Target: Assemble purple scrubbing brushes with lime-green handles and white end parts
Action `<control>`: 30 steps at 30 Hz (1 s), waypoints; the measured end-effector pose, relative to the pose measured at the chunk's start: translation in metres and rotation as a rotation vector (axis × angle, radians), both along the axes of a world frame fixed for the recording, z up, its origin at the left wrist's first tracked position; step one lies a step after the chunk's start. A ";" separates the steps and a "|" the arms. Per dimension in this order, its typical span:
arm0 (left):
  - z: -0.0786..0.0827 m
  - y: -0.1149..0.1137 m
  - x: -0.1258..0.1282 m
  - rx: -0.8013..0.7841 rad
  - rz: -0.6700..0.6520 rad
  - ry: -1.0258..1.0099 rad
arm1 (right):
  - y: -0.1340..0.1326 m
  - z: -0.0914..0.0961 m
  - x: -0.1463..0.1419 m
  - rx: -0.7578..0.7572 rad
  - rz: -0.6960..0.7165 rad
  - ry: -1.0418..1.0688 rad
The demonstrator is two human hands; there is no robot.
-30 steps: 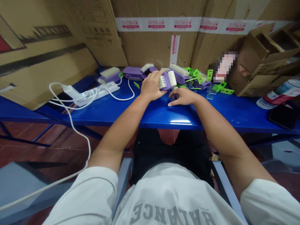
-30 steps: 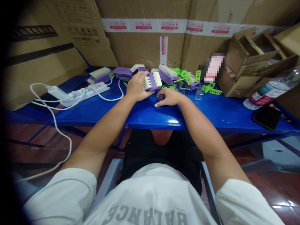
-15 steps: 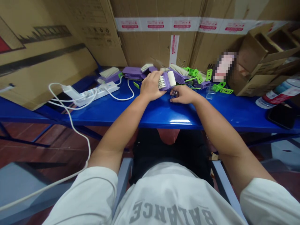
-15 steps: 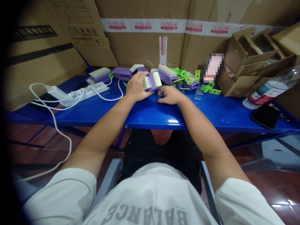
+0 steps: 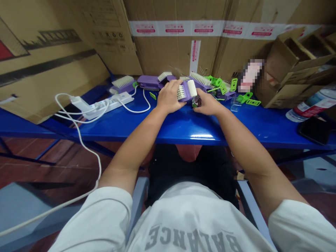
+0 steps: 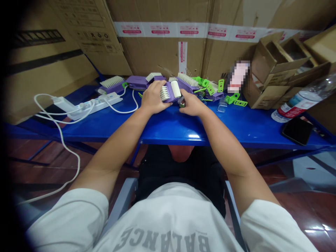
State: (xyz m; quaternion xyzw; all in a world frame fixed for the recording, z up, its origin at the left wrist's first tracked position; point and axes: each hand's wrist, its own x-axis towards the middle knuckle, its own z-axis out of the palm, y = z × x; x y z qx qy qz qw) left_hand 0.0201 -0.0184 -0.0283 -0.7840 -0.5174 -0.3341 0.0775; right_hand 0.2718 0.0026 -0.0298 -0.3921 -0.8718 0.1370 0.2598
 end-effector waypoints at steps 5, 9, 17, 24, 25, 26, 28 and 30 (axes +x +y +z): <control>0.002 -0.001 0.001 -0.026 0.009 0.001 | 0.000 0.000 -0.001 0.029 0.007 0.028; 0.003 -0.001 0.001 -0.023 0.009 0.011 | 0.000 0.003 -0.001 0.043 -0.054 0.016; 0.000 0.001 -0.001 0.000 0.011 0.009 | -0.002 0.006 0.001 0.035 -0.158 0.030; -0.001 0.002 -0.002 -0.003 0.009 0.001 | 0.008 -0.003 0.002 0.057 -0.170 0.078; -0.001 0.002 -0.002 -0.003 0.007 -0.001 | 0.009 -0.002 0.002 0.072 -0.161 0.078; -0.001 0.002 -0.002 -0.001 0.005 -0.003 | 0.009 -0.002 0.003 0.085 -0.153 0.079; -0.001 0.003 -0.002 0.005 -0.002 -0.008 | 0.009 0.000 0.004 0.089 -0.144 0.079; 0.000 0.002 -0.001 0.009 -0.003 -0.012 | 0.008 0.001 0.005 0.057 -0.154 0.083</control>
